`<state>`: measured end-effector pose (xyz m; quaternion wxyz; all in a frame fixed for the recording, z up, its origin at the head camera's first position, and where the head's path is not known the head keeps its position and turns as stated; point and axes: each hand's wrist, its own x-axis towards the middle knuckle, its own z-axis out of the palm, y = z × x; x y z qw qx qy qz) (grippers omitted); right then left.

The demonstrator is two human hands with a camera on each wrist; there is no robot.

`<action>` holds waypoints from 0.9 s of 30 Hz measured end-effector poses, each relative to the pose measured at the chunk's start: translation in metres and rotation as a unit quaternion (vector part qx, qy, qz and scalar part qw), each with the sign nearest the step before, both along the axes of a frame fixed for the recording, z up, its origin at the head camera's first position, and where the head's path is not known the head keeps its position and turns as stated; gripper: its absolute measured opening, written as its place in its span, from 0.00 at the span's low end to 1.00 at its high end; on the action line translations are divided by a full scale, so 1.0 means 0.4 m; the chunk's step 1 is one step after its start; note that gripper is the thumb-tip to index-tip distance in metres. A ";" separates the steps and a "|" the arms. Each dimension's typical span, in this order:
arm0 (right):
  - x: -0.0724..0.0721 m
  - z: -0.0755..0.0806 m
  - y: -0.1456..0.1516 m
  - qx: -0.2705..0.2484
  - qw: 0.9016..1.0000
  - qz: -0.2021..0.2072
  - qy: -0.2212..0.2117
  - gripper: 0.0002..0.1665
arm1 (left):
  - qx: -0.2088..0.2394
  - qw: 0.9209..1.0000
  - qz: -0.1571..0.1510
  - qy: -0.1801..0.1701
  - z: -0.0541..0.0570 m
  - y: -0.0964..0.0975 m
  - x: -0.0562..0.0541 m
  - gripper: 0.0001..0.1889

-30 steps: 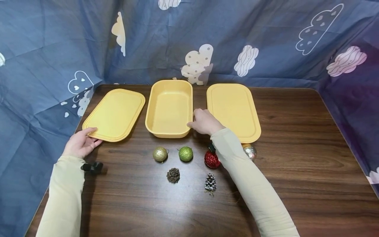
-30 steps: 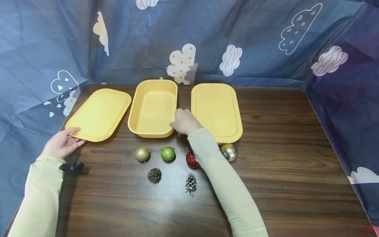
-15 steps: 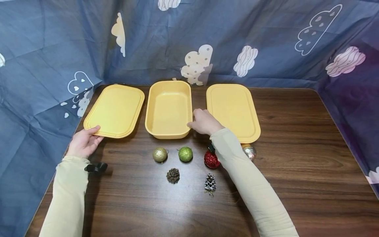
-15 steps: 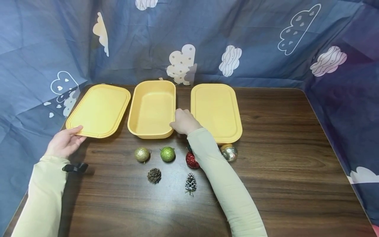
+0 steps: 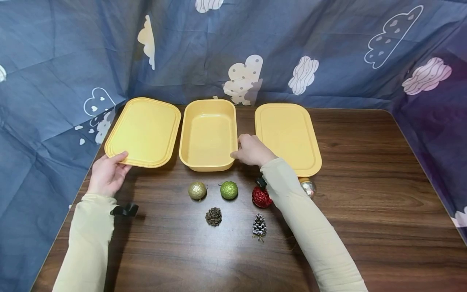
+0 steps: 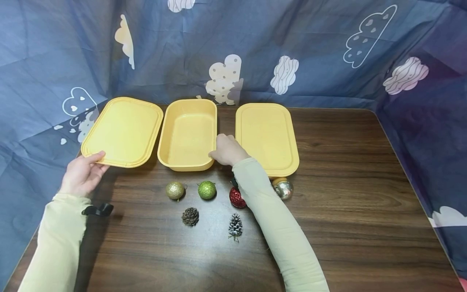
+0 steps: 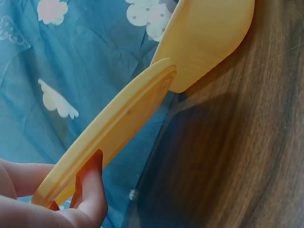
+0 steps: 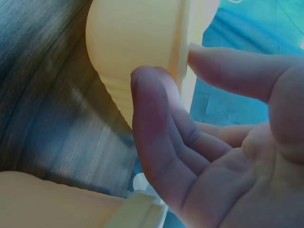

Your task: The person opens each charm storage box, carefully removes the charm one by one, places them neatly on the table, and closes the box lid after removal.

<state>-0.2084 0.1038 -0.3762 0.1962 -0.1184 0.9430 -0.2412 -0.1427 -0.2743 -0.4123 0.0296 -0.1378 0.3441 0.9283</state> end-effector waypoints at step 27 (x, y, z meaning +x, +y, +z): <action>0.004 -0.004 0.001 -0.034 0.999 -0.007 -0.027 0.30 | -0.302 0.940 0.159 0.026 0.082 0.150 -0.018 0.16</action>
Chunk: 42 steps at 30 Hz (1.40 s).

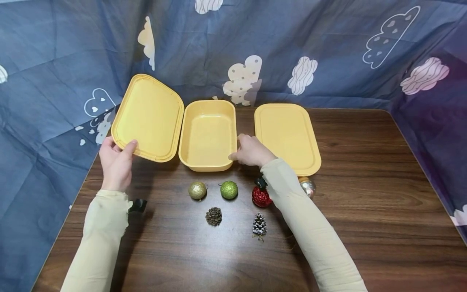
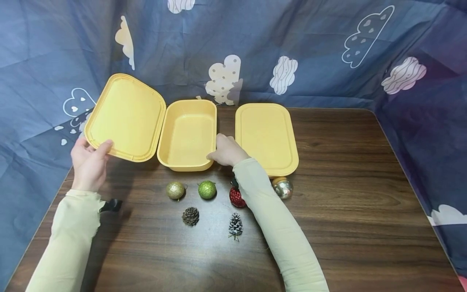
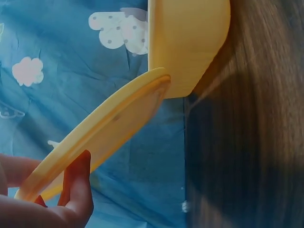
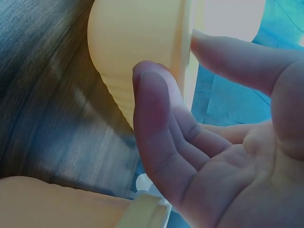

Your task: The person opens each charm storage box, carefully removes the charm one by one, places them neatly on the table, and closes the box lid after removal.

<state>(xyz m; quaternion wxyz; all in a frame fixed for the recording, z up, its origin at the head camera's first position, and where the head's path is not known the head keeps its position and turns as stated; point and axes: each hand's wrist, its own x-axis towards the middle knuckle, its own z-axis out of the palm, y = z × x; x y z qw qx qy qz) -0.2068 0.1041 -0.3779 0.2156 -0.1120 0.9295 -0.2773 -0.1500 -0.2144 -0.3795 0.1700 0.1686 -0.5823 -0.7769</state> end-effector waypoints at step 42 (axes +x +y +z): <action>0.001 -0.003 0.002 0.002 1.000 0.011 0.021 0.32 | -0.432 0.899 0.036 0.063 0.020 0.129 -0.013 0.14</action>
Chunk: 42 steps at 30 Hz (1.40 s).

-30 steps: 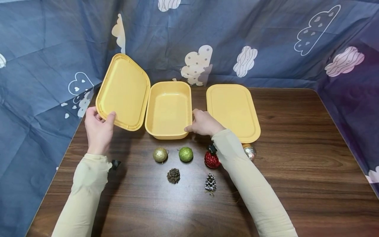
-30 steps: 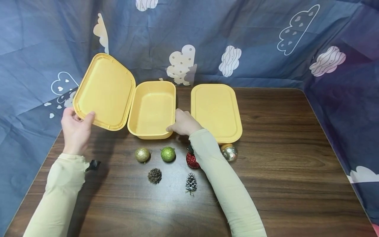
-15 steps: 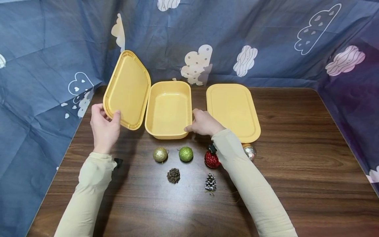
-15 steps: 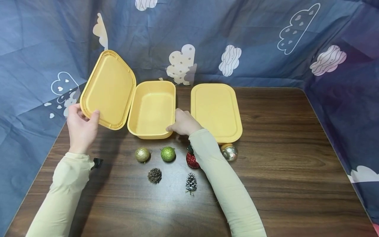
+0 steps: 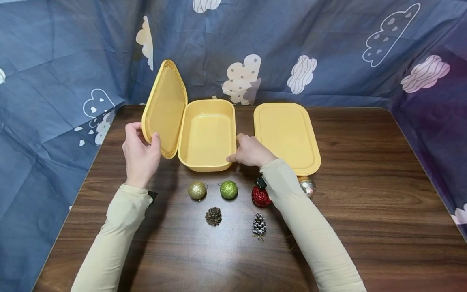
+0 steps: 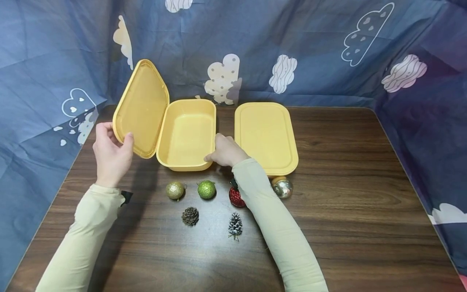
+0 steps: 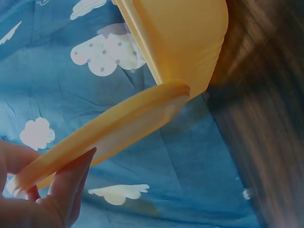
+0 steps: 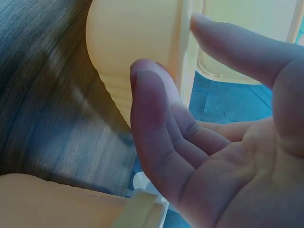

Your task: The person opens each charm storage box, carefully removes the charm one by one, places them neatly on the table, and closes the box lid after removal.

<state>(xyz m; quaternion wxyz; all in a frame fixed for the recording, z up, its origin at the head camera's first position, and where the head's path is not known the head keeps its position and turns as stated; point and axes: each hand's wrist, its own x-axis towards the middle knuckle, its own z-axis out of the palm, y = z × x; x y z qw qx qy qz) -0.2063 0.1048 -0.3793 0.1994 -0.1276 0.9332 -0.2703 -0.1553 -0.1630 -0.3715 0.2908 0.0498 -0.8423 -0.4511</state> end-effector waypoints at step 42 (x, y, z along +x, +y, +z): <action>-0.005 -0.009 0.007 -0.029 1.000 0.005 -0.012 0.32 | -0.327 0.917 -0.219 0.071 -0.039 0.181 -0.027 0.17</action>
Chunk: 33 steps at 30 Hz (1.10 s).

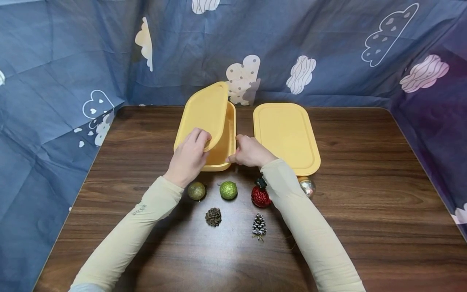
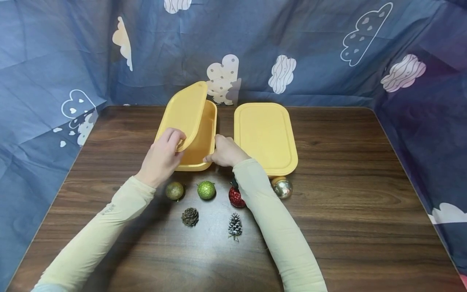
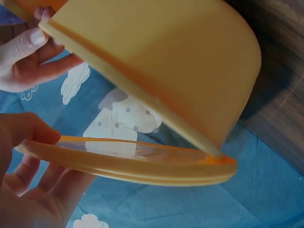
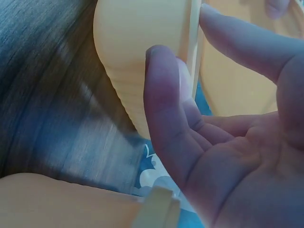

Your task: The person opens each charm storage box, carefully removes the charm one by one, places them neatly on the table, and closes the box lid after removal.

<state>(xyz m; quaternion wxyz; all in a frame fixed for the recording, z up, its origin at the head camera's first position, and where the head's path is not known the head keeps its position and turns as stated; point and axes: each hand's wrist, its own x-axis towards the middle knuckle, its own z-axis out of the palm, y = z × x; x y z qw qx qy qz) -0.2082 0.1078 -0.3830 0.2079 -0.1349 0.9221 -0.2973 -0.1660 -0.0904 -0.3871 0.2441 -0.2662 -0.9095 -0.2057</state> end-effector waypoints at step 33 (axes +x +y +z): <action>0.010 0.003 0.009 0.004 1.000 0.011 0.023 0.26 | -0.128 0.991 -0.027 -0.001 -0.053 0.030 0.011 0.14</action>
